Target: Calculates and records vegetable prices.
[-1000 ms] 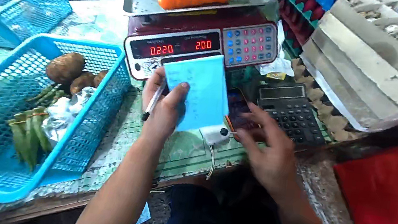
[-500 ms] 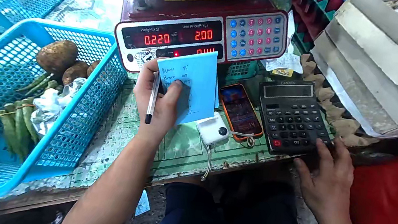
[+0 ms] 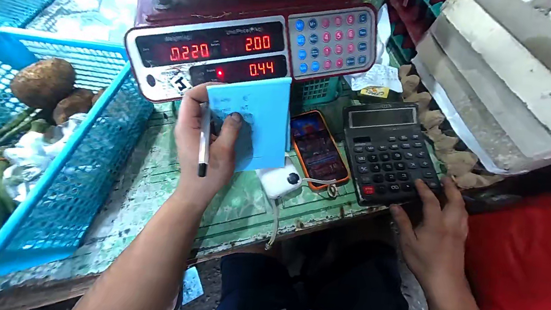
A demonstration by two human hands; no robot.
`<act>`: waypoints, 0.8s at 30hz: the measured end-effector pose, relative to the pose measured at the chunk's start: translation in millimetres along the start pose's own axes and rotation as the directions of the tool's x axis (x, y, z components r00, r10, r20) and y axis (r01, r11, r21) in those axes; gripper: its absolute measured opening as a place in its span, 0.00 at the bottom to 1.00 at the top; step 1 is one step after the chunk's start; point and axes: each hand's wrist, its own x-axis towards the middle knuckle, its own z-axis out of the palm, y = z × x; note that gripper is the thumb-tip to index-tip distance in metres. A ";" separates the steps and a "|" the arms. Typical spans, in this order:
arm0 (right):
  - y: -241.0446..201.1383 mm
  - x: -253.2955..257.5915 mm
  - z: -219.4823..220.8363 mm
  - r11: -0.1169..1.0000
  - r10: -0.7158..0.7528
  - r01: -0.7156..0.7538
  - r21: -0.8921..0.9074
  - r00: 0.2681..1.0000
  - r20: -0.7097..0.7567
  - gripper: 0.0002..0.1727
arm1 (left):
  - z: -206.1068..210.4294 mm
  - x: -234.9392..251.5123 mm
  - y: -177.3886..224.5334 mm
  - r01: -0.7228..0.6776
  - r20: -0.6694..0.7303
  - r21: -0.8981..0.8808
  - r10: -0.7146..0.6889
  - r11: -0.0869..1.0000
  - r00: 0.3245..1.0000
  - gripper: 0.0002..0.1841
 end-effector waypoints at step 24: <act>-39.6 49.5 -2.8 0.975 -0.174 0.187 -0.119 0.978 0.111 0.42 | 1.2 -0.7 0.5 0.093 0.028 -0.004 -0.093 0.996 0.995 0.18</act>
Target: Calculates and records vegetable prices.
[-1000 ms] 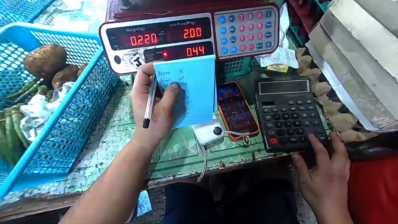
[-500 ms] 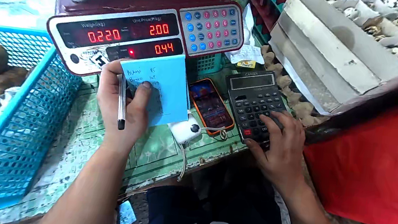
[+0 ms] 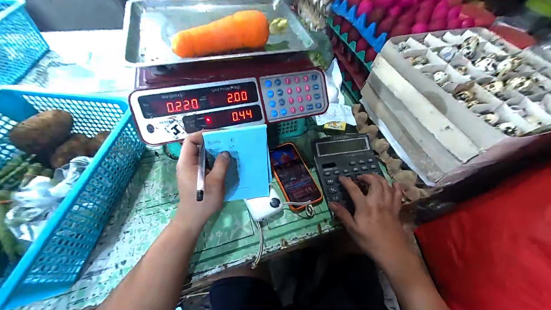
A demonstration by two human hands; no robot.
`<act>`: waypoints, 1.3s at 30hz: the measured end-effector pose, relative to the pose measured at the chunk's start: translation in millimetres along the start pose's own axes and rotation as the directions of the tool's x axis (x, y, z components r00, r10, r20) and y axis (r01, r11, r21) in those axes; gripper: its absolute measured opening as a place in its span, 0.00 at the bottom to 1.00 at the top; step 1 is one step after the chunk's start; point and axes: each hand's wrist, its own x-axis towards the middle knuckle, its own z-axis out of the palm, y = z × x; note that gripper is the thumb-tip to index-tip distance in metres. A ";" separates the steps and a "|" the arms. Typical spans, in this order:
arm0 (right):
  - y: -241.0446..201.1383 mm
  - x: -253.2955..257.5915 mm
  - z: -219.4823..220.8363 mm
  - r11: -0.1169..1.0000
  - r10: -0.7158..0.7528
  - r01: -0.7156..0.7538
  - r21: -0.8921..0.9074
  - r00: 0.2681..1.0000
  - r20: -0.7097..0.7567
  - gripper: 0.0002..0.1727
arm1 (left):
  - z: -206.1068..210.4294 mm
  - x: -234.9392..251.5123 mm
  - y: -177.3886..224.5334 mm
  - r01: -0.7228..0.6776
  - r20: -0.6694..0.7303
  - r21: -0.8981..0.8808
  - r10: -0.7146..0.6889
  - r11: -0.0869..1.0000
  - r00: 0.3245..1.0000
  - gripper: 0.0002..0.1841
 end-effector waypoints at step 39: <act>-0.3 -33.8 8.3 0.999 0.045 -0.043 0.018 0.997 -0.070 0.40 | 2.8 0.0 1.7 -0.003 -0.004 -0.015 0.002 1.000 1.000 0.22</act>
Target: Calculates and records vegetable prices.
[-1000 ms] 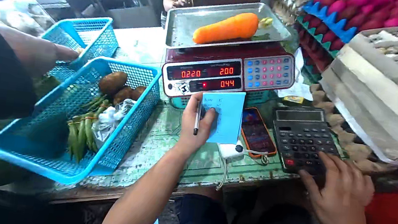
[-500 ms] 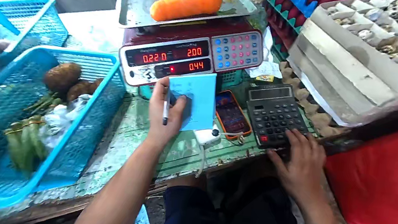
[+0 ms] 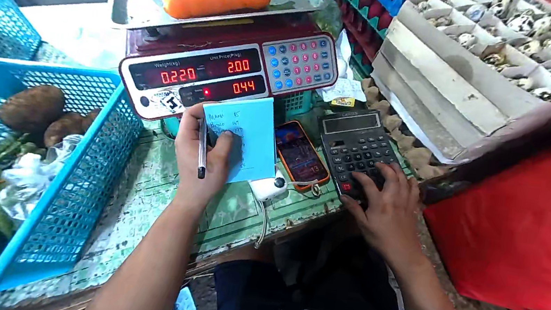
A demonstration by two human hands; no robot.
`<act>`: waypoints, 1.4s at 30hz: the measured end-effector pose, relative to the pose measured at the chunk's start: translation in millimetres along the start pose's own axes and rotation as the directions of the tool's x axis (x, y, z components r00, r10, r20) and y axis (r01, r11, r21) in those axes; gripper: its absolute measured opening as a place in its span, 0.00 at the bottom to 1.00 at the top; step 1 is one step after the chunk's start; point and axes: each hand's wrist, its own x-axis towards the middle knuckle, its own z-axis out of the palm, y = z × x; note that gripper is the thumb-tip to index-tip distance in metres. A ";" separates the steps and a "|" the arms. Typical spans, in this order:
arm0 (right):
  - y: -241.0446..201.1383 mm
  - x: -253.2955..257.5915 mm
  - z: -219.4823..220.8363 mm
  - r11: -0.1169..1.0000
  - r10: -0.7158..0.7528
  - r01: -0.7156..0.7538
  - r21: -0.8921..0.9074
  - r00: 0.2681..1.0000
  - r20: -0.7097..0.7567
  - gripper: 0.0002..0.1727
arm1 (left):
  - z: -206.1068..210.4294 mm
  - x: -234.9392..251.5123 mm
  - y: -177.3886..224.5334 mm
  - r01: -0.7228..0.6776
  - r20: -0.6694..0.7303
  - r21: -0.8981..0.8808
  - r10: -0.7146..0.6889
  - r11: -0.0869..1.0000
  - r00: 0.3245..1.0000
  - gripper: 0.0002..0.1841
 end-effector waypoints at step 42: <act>-14.6 -3.5 3.4 0.997 -0.020 0.028 0.075 0.994 -0.109 0.34 | 0.4 2.0 -4.6 -0.088 0.044 0.032 0.086 0.996 0.995 0.22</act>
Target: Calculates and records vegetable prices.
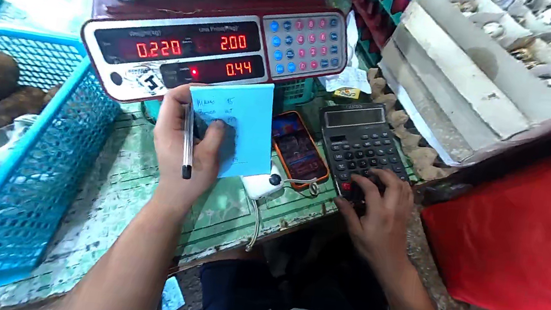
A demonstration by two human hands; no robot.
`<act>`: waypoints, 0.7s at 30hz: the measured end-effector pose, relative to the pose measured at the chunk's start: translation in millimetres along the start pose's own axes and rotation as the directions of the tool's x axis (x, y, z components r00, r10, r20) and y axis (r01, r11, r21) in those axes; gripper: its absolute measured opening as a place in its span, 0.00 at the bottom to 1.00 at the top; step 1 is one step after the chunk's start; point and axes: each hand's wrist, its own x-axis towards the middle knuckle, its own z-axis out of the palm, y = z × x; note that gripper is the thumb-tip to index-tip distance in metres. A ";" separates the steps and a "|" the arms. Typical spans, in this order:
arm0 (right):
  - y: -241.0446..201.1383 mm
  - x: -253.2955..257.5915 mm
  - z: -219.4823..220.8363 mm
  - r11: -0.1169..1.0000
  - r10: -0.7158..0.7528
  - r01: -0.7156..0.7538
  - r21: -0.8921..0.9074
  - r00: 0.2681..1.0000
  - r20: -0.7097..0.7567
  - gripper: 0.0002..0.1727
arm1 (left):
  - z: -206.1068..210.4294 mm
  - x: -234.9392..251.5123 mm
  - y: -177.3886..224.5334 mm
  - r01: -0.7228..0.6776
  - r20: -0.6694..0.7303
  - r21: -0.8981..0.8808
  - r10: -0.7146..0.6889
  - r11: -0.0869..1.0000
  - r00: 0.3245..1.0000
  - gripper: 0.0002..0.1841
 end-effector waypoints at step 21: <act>4.5 -21.0 5.8 0.983 -0.001 0.012 0.184 0.998 -0.059 0.35 | -3.8 -3.2 5.6 0.070 0.013 0.029 -0.071 0.997 0.997 0.23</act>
